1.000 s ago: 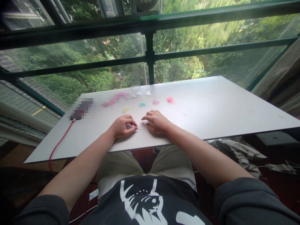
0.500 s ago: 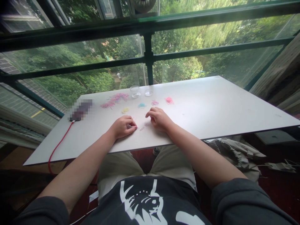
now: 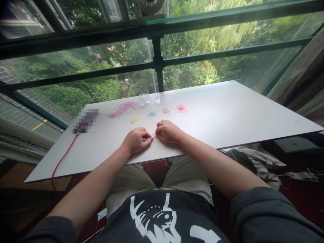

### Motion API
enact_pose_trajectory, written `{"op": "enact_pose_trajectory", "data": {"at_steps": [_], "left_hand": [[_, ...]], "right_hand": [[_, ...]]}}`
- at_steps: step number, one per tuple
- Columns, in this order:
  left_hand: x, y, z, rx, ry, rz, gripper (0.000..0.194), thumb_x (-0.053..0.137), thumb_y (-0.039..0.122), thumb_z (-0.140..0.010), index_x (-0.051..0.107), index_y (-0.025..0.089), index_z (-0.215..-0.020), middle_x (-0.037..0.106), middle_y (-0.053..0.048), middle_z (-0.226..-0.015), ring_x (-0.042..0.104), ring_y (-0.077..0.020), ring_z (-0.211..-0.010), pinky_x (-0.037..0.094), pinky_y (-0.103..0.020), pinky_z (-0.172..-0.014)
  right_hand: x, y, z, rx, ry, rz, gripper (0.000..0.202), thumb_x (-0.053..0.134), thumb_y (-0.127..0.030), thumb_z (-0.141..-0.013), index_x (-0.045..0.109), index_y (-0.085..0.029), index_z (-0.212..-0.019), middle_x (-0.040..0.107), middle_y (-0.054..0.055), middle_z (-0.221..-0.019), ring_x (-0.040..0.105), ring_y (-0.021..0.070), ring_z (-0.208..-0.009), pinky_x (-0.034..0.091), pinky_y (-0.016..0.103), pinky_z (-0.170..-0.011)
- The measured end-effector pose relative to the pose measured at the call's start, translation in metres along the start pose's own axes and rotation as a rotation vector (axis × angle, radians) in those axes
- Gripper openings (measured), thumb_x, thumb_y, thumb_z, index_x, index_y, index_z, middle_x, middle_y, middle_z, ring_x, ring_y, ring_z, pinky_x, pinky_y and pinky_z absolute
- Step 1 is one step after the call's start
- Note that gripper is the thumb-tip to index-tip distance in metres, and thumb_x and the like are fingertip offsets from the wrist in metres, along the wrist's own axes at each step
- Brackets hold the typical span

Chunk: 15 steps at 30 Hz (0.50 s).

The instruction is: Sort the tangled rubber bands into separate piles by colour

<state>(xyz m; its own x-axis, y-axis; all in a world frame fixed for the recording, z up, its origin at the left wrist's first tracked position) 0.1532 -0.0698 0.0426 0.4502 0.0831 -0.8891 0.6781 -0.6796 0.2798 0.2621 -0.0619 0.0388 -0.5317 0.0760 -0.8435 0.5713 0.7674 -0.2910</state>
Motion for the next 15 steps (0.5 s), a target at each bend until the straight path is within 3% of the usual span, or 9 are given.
{"op": "enact_pose_trajectory", "data": {"at_steps": [7,11,15], "left_hand": [[-0.002,0.001,0.007,0.075,-0.019,0.097,0.02,0.053,0.022,-0.079,0.072,0.019,-0.08,0.067,-0.005,-0.079,0.059,-0.0167,-0.076,0.046,-0.029,-0.075],[-0.01,-0.012,0.008,-0.012,0.07,0.163,0.021,0.051,0.015,-0.074,0.07,0.017,-0.084,0.069,-0.003,-0.077,0.06,-0.0146,-0.071,0.047,-0.027,-0.072],[-0.016,-0.027,0.01,-0.118,0.139,0.175,0.021,0.05,0.015,-0.073,0.068,0.016,-0.084,0.068,-0.002,-0.073,0.06,-0.0139,-0.067,0.047,-0.025,-0.067]], "right_hand": [[0.001,-0.008,0.0,-0.056,0.004,-0.017,0.015,0.055,-0.016,-0.076,0.069,-0.02,-0.077,0.063,0.006,-0.079,0.051,0.0181,-0.077,0.039,0.031,-0.076],[-0.004,-0.003,0.001,-0.015,0.042,-0.046,0.03,0.05,-0.004,-0.068,0.07,-0.018,-0.085,0.063,0.006,-0.083,0.051,0.0181,-0.08,0.041,0.031,-0.078],[-0.006,-0.001,0.002,0.033,0.038,-0.019,0.028,0.054,-0.008,-0.066,0.069,-0.016,-0.088,0.063,0.008,-0.085,0.051,0.0194,-0.08,0.042,0.032,-0.079]]}}
Point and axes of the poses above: each hand's wrist, its own z-axis away from the middle knuckle, its own x-axis out of the palm, y = z × x, the point moved 8 cm from there along -z, towards the middle knuckle
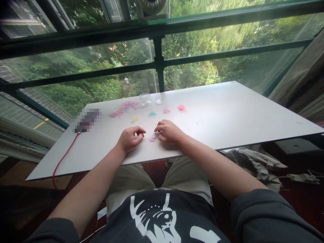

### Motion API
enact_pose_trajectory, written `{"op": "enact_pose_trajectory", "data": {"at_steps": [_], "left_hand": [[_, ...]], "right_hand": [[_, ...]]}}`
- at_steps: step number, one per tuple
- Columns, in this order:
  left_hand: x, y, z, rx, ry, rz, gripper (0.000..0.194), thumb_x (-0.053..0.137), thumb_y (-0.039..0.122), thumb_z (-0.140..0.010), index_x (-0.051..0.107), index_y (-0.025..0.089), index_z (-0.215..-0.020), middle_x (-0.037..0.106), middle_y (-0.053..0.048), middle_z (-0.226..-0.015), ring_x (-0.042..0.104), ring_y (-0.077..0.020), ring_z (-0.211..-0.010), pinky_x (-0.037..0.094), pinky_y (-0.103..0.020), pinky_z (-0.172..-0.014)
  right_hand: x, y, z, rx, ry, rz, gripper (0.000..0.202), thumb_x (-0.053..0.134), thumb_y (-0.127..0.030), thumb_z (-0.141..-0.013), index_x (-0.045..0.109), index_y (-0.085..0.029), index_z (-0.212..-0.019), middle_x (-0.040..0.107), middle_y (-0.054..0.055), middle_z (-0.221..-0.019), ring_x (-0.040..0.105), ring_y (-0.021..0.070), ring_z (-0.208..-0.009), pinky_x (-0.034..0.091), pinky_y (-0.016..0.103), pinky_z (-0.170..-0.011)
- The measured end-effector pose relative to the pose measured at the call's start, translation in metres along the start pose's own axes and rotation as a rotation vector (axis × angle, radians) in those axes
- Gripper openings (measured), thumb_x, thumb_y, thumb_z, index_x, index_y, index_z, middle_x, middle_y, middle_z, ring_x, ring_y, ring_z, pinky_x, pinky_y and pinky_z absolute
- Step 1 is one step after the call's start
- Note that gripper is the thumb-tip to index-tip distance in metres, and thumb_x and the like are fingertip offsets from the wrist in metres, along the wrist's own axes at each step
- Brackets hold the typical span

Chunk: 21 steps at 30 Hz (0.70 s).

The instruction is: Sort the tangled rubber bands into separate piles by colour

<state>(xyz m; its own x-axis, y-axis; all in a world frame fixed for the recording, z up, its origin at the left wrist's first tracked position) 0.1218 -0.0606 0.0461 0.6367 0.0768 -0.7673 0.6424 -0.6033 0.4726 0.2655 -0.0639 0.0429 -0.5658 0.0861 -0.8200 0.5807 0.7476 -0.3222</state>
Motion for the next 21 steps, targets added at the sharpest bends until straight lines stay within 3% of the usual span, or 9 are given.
{"op": "enact_pose_trajectory", "data": {"at_steps": [8,10,13,16,21], "left_hand": [[0.004,0.004,-0.001,0.043,-0.052,-0.056,0.017,0.051,0.016,-0.07,0.066,0.017,-0.078,0.067,-0.002,-0.076,0.057,-0.0153,-0.07,0.045,-0.028,-0.072],[0.002,0.001,-0.002,0.009,-0.021,-0.079,0.018,0.05,0.016,-0.07,0.066,0.017,-0.078,0.067,-0.002,-0.076,0.057,-0.0156,-0.071,0.045,-0.028,-0.072],[-0.009,-0.015,-0.002,-0.142,0.078,-0.136,0.018,0.049,0.017,-0.071,0.065,0.017,-0.079,0.066,-0.003,-0.077,0.058,-0.0165,-0.072,0.046,-0.029,-0.071],[-0.016,-0.032,0.001,-0.276,0.105,-0.178,0.017,0.05,0.019,-0.071,0.065,0.018,-0.079,0.066,-0.003,-0.077,0.059,-0.0177,-0.074,0.046,-0.029,-0.071],[-0.012,-0.027,-0.001,-0.205,0.051,-0.213,0.015,0.053,0.023,-0.072,0.066,0.018,-0.078,0.066,-0.003,-0.078,0.059,-0.0185,-0.077,0.046,-0.03,-0.075]], "right_hand": [[0.006,-0.008,-0.001,-0.046,-0.058,0.029,0.006,0.057,-0.016,-0.069,0.063,-0.017,-0.07,0.062,0.006,-0.075,0.049,0.0184,-0.075,0.04,0.03,-0.073],[0.006,-0.008,-0.001,-0.053,-0.057,0.023,0.007,0.056,-0.016,-0.072,0.062,-0.017,-0.069,0.062,0.006,-0.073,0.049,0.018,-0.074,0.039,0.03,-0.073],[0.006,-0.007,-0.001,-0.041,-0.05,0.011,0.01,0.054,-0.016,-0.074,0.063,-0.017,-0.07,0.062,0.006,-0.074,0.05,0.0178,-0.074,0.04,0.03,-0.073],[0.006,-0.01,-0.001,-0.014,-0.064,-0.014,0.012,0.055,-0.015,-0.074,0.066,-0.016,-0.076,0.062,0.006,-0.076,0.051,0.0174,-0.075,0.04,0.029,-0.075],[0.01,-0.024,0.001,0.009,-0.07,-0.001,0.019,0.065,-0.031,-0.074,0.069,-0.015,-0.085,0.063,0.008,-0.081,0.052,0.0184,-0.078,0.041,0.031,-0.077]]}}
Point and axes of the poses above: each hand's wrist, its own z-axis away from the middle knuckle, its own x-axis out of the palm, y = z × x, the point moved 8 cm from there along -z, towards the middle knuckle
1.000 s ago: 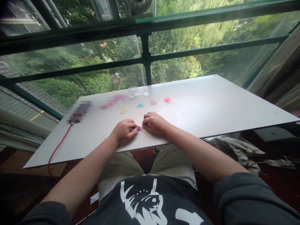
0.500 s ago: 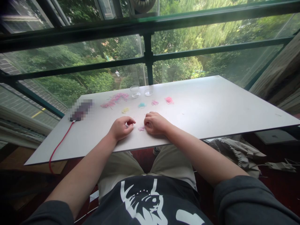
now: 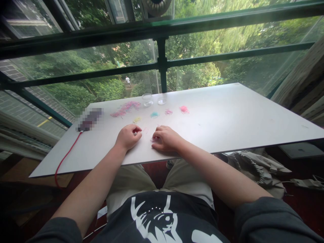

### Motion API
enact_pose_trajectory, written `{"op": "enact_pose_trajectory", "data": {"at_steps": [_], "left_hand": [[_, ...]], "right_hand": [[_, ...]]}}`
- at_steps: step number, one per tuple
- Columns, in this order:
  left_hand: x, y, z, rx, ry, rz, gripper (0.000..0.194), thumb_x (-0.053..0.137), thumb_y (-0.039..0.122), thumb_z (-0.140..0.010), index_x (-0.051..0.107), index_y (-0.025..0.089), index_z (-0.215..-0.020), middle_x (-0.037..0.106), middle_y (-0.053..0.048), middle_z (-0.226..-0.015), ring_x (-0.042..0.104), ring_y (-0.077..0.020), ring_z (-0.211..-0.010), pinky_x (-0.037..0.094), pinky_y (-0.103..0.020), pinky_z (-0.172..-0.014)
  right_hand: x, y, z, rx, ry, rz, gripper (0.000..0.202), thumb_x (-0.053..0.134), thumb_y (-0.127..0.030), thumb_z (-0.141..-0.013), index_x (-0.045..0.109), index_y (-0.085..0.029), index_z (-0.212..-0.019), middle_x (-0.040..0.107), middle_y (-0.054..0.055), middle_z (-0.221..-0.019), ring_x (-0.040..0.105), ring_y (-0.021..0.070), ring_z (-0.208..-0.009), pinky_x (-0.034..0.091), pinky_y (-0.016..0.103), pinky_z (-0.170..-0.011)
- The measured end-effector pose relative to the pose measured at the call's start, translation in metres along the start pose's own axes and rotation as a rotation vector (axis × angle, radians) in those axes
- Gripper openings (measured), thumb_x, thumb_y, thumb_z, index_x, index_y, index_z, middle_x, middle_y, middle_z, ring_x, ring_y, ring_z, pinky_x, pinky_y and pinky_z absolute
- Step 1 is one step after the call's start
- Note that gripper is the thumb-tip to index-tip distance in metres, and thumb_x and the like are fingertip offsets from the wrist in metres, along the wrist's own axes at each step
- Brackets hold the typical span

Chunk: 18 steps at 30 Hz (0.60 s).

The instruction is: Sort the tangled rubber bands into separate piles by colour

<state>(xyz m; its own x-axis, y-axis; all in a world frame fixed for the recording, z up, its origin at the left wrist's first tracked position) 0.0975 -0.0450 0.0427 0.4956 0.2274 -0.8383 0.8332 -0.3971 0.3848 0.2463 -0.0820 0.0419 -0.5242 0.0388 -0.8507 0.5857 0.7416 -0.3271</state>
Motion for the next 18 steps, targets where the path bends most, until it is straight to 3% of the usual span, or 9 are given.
{"op": "enact_pose_trajectory", "data": {"at_steps": [5,8,13,18], "left_hand": [[0.007,0.019,0.002,0.102,-0.025,-0.034,0.022,0.058,0.038,-0.075,0.067,0.018,-0.077,0.065,-0.005,-0.077,0.057,-0.0197,-0.076,0.045,-0.033,-0.077],[0.008,0.018,0.002,0.099,-0.035,0.027,0.019,0.058,0.033,-0.074,0.067,0.018,-0.081,0.065,-0.004,-0.078,0.057,-0.0186,-0.076,0.046,-0.032,-0.076],[-0.005,-0.019,0.0,-0.125,0.073,0.235,0.025,0.049,0.018,-0.069,0.065,0.018,-0.088,0.066,-0.002,-0.082,0.059,-0.0159,-0.074,0.046,-0.028,-0.071],[-0.001,-0.054,0.002,-0.345,0.076,0.377,0.029,0.042,0.017,-0.069,0.064,0.018,-0.088,0.067,-0.002,-0.081,0.061,-0.0165,-0.078,0.046,-0.027,-0.07]], "right_hand": [[0.005,-0.005,-0.002,0.007,0.018,-0.006,0.012,0.059,-0.023,-0.081,0.07,-0.017,-0.079,0.064,0.007,-0.078,0.053,0.0166,-0.076,0.041,0.03,-0.078],[0.005,-0.004,-0.003,-0.003,0.011,0.0,0.012,0.059,-0.023,-0.082,0.069,-0.016,-0.078,0.065,0.007,-0.079,0.054,0.017,-0.076,0.04,0.03,-0.077],[0.006,-0.002,-0.001,0.003,0.011,0.005,0.014,0.057,-0.022,-0.084,0.066,-0.016,-0.076,0.065,0.007,-0.08,0.054,0.0175,-0.077,0.04,0.031,-0.078],[-0.003,0.01,0.002,0.074,0.112,-0.081,0.01,0.056,-0.017,-0.083,0.064,-0.016,-0.078,0.062,0.006,-0.079,0.053,0.0165,-0.078,0.041,0.029,-0.075]]}}
Point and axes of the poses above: each hand's wrist, its own z-axis away from the middle knuckle, its own x-axis out of the palm, y = z × x, the point moved 8 cm from there along -z, towards the middle knuckle
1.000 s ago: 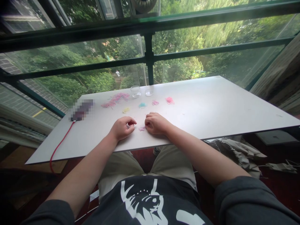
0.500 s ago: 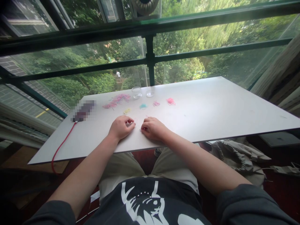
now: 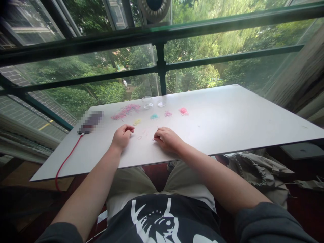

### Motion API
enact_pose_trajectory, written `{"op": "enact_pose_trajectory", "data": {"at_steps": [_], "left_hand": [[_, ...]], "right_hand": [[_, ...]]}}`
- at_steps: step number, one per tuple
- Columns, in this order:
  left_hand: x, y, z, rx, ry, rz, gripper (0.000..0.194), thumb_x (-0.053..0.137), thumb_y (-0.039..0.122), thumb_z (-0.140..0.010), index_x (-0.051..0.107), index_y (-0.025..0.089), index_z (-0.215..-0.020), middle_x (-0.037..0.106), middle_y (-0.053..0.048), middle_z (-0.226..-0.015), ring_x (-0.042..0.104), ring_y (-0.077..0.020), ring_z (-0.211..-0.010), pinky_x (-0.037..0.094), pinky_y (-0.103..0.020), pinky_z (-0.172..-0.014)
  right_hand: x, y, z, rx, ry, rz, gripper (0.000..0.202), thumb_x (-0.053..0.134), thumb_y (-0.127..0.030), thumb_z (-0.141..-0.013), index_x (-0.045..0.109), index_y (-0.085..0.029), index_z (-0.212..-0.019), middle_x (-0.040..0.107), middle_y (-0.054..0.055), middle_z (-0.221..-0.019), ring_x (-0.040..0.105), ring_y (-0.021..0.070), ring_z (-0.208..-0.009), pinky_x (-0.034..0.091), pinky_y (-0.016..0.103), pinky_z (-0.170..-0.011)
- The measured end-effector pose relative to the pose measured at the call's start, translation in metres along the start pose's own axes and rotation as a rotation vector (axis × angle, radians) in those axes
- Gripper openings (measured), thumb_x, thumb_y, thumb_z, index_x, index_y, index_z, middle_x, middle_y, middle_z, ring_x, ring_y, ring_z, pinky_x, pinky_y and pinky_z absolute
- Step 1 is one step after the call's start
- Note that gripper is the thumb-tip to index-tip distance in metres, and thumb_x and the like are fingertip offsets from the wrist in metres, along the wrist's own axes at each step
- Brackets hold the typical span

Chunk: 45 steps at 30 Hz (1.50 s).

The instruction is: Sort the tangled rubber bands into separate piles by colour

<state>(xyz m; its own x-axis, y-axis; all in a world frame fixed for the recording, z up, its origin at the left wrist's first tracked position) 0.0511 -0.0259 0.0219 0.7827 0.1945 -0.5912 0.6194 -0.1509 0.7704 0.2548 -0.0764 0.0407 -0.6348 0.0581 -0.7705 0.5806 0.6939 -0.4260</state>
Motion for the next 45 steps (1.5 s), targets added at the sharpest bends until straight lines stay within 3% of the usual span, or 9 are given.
{"op": "enact_pose_trajectory", "data": {"at_steps": [9,14,18,23,28,35,39,41,45], "left_hand": [[0.01,0.011,0.006,0.03,-0.138,-0.142,0.025,0.044,0.022,-0.071,0.063,0.02,-0.086,0.068,-0.001,-0.079,0.061,-0.0173,-0.076,0.044,-0.029,-0.072],[0.011,0.016,0.007,0.057,-0.158,-0.206,0.022,0.047,0.026,-0.073,0.064,0.02,-0.086,0.068,-0.001,-0.079,0.061,-0.0176,-0.073,0.044,-0.029,-0.069],[0.012,0.018,0.008,0.079,-0.152,-0.226,0.021,0.047,0.025,-0.073,0.064,0.021,-0.085,0.067,-0.001,-0.078,0.06,-0.0174,-0.073,0.044,-0.029,-0.068],[0.012,0.017,0.009,0.076,-0.162,-0.218,0.021,0.047,0.024,-0.074,0.064,0.021,-0.087,0.066,-0.001,-0.078,0.059,-0.0164,-0.071,0.043,-0.029,-0.068],[0.013,0.018,0.009,0.077,-0.166,-0.218,0.021,0.047,0.024,-0.074,0.064,0.02,-0.087,0.066,-0.001,-0.077,0.059,-0.016,-0.07,0.043,-0.028,-0.067],[0.013,0.024,0.015,0.103,-0.198,-0.226,0.025,0.048,0.025,-0.074,0.063,0.019,-0.093,0.064,-0.002,-0.078,0.058,-0.0158,-0.069,0.046,-0.029,-0.068],[0.008,0.028,0.023,0.143,-0.237,-0.203,0.034,0.056,0.031,-0.07,0.063,0.019,-0.101,0.065,-0.005,-0.095,0.059,-0.0181,-0.084,0.047,-0.03,-0.08],[0.006,0.028,0.026,0.15,-0.262,-0.21,0.034,0.058,0.034,-0.071,0.063,0.02,-0.101,0.065,-0.005,-0.097,0.06,-0.0188,-0.086,0.048,-0.03,-0.081],[0.007,0.026,0.022,0.119,-0.299,-0.246,0.029,0.056,0.037,-0.074,0.065,0.023,-0.097,0.067,-0.002,-0.086,0.06,-0.0168,-0.074,0.047,-0.029,-0.071]], "right_hand": [[-0.022,0.038,0.002,0.287,0.191,-0.27,0.015,0.057,-0.027,-0.081,0.064,-0.016,-0.075,0.064,0.002,-0.069,0.054,0.0119,-0.061,0.042,0.024,-0.06],[-0.042,0.087,-0.006,0.562,0.225,-0.017,0.023,0.054,-0.032,-0.081,0.07,-0.016,-0.081,0.07,0.005,-0.077,0.06,0.0143,-0.067,0.045,0.024,-0.063],[-0.055,0.122,-0.031,0.66,0.219,0.095,0.025,0.051,-0.028,-0.081,0.072,-0.015,-0.084,0.071,0.009,-0.084,0.062,0.0168,-0.074,0.043,0.026,-0.066],[-0.048,0.141,-0.053,0.699,0.098,0.187,0.021,0.055,-0.025,-0.077,0.074,-0.017,-0.081,0.071,0.01,-0.081,0.062,0.0179,-0.072,0.04,0.025,-0.062],[-0.057,0.142,-0.057,0.675,0.02,0.231,0.027,0.05,-0.029,-0.081,0.074,-0.016,-0.077,0.07,0.011,-0.076,0.06,0.0177,-0.069,0.037,0.025,-0.059],[-0.092,0.135,-0.045,0.65,0.007,0.199,0.04,0.036,-0.029,-0.087,0.07,-0.011,-0.098,0.067,0.007,-0.068,0.053,0.0139,-0.054,0.034,0.025,-0.052],[-0.069,0.109,-0.027,0.536,-0.164,0.102,0.02,0.059,-0.031,-0.074,0.072,-0.017,-0.079,0.067,0.002,-0.071,0.055,0.0121,-0.06,0.037,0.022,-0.055],[-0.046,0.089,-0.02,0.416,-0.285,0.043,0.02,0.061,-0.031,-0.072,0.072,-0.018,-0.084,0.068,0.002,-0.074,0.055,0.0118,-0.062,0.038,0.021,-0.056],[-0.028,0.074,-0.014,0.391,-0.24,0.113,0.018,0.06,-0.029,-0.074,0.069,-0.019,-0.085,0.066,0.001,-0.073,0.054,0.0119,-0.061,0.038,0.022,-0.057]]}}
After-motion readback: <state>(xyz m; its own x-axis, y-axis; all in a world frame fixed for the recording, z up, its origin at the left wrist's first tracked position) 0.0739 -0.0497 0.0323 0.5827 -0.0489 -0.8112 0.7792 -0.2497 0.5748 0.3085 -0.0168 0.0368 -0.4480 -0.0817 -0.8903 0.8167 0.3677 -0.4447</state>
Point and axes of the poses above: each hand's wrist, its own z-axis away from the middle knuckle, its own x-axis out of the palm, y = z × x, the point moved 8 cm from there along -z, towards the middle knuckle
